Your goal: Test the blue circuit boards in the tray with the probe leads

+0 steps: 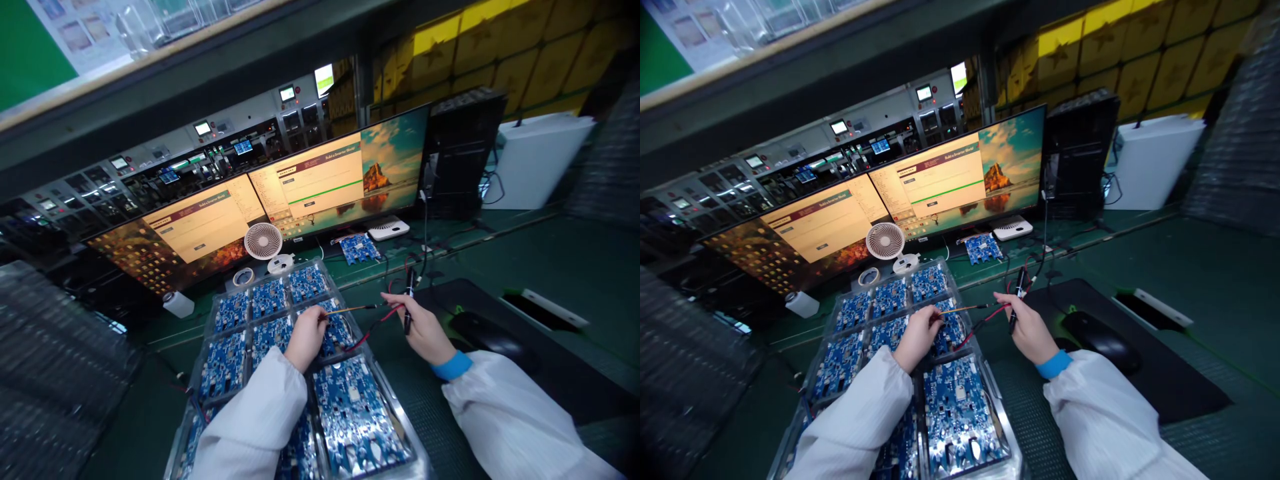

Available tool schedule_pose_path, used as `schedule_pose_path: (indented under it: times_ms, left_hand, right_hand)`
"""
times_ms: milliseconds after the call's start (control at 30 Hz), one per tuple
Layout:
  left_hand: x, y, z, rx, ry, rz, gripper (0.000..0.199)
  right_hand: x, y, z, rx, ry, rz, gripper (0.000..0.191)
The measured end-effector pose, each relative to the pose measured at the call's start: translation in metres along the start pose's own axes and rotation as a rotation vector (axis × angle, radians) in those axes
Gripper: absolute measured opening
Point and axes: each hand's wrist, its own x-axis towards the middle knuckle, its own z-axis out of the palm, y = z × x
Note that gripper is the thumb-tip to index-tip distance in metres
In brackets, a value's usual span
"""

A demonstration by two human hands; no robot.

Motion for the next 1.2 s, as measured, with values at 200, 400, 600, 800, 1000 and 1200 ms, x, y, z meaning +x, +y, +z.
schedule_pose_path:
  times_ms: [200,400,600,800,1000,1200]
  left_hand:
    - [0.004,0.003,-0.002,0.022,-0.043,0.01,0.022]
    - [0.007,0.004,-0.006,0.058,-0.067,0.018,0.022]
    - [0.003,0.007,-0.004,0.097,-0.098,0.029,0.023]
    - [-0.008,0.012,-0.003,0.099,-0.089,0.037,0.036]
    - [-0.035,0.052,-0.019,-0.06,-0.194,0.229,0.038]
    - [-0.049,0.075,-0.034,-0.174,-0.465,0.234,0.027]
  right_hand:
    - [-0.001,-0.006,-0.005,-0.041,0.069,0.001,0.024]
    - [0.002,-0.01,-0.013,-0.118,0.176,0.006,0.022]
    - [0.003,-0.009,-0.015,-0.177,0.192,0.016,0.022]
    - [0.005,-0.005,-0.011,-0.22,0.168,0.004,0.018]
    - [0.004,-0.002,-0.009,-0.256,0.156,-0.023,0.017]
    - [0.003,0.002,-0.009,-0.295,0.167,-0.032,0.019]
